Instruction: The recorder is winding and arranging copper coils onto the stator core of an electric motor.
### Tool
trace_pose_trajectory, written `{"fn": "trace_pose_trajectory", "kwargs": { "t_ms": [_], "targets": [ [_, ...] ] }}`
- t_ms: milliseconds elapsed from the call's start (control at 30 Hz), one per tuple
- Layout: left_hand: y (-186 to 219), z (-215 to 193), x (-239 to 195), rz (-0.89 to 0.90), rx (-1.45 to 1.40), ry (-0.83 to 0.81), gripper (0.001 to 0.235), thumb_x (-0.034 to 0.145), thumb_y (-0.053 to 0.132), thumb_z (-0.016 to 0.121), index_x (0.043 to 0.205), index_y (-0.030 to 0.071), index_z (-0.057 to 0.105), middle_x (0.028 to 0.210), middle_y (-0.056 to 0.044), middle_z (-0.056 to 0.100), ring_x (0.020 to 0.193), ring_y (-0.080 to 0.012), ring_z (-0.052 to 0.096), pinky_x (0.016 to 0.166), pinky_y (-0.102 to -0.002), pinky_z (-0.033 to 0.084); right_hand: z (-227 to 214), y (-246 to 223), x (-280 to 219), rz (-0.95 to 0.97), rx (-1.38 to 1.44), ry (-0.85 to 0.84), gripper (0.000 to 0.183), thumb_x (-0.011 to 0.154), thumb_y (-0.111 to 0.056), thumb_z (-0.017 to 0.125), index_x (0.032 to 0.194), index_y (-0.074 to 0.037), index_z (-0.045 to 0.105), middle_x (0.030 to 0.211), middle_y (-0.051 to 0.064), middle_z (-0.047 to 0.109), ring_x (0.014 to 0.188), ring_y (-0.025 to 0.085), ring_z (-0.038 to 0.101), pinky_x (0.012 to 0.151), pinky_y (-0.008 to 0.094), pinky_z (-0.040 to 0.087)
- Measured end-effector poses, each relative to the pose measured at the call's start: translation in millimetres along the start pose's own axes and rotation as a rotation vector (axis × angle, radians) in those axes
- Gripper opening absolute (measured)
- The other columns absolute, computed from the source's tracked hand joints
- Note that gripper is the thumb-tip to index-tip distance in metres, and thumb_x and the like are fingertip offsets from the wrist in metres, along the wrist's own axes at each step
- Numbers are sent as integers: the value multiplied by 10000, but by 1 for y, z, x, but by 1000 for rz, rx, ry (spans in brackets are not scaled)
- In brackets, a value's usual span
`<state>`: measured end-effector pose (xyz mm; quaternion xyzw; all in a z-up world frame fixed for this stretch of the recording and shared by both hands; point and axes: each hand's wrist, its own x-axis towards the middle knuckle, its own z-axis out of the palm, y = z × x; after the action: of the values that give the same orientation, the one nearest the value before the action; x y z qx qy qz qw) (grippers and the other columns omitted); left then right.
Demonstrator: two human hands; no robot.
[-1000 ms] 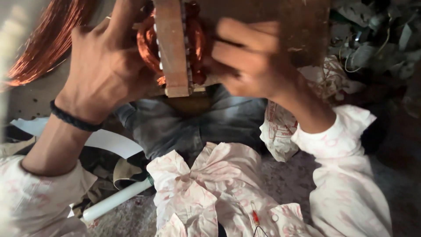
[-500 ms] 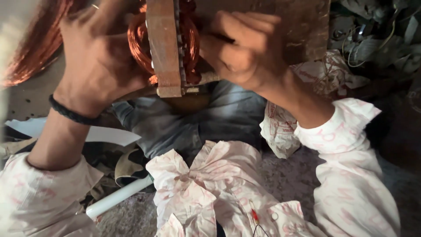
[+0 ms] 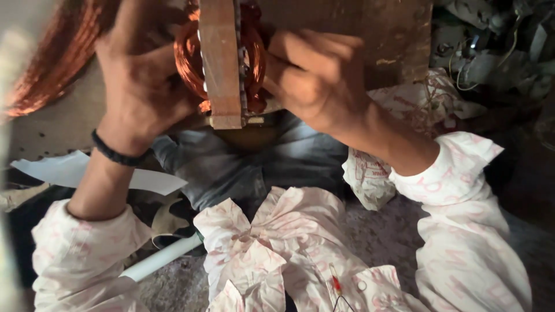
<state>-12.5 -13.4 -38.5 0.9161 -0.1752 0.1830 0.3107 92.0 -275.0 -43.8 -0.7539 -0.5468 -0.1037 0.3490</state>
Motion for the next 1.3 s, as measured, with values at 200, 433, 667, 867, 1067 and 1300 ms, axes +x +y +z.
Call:
{"fn": "trace_pose_trajectory", "kwargs": {
  "t_ms": [200, 433, 667, 867, 1067, 1300],
  "targets": [
    [-3, -12, -7, -11, 127, -72, 242, 881, -5, 729, 1116, 52, 727, 1246, -58, 601, 1042, -153, 711, 846, -263, 579, -3, 5, -6, -135, -155, -2, 88, 920, -131, 794, 962, -55, 783, 1014, 34, 708, 765, 168, 677, 594, 337, 507],
    [13, -26, 24, 162, 278, -140, 244, 797, 137, 872, 989, 42, 756, 1116, -82, 657, 947, -253, 679, 794, -412, 506, -11, 0, 10, -102, -47, -35, 138, 890, -138, 806, 990, -44, 792, 943, 64, 695, 719, 179, 666, 597, 343, 527],
    [1, -22, 6, -5, 37, -119, 292, 852, 61, 805, 1139, 54, 755, 1223, -66, 674, 1068, -255, 685, 899, -368, 531, 14, 15, -9, -105, -107, -78, 118, 890, -153, 810, 838, -55, 772, 836, 59, 725, 564, 140, 620, 480, 327, 484],
    [8, -13, -3, -42, 15, -46, 348, 875, 27, 744, 1222, 50, 729, 1336, -67, 630, 1131, -219, 700, 970, -330, 603, 11, 5, -8, -131, -187, 54, 74, 872, -27, 789, 870, -49, 719, 868, 46, 670, 687, 168, 676, 563, 319, 528],
    [30, -18, 18, 36, 202, -67, 327, 732, 90, 868, 1044, 37, 785, 1283, -122, 667, 973, -264, 723, 727, -371, 559, 1, 7, 0, 51, 222, 7, 159, 970, 15, 715, 1126, -2, 741, 1185, 129, 712, 915, 222, 751, 765, 303, 631],
    [7, -17, -2, -111, -111, -111, 278, 906, 88, 851, 1166, 61, 758, 1350, -34, 654, 1114, -232, 726, 929, -349, 590, 0, 12, -1, 0, 80, -94, 207, 936, -99, 799, 1095, 30, 764, 1024, 127, 726, 748, 225, 725, 640, 325, 582]
  ]
}}
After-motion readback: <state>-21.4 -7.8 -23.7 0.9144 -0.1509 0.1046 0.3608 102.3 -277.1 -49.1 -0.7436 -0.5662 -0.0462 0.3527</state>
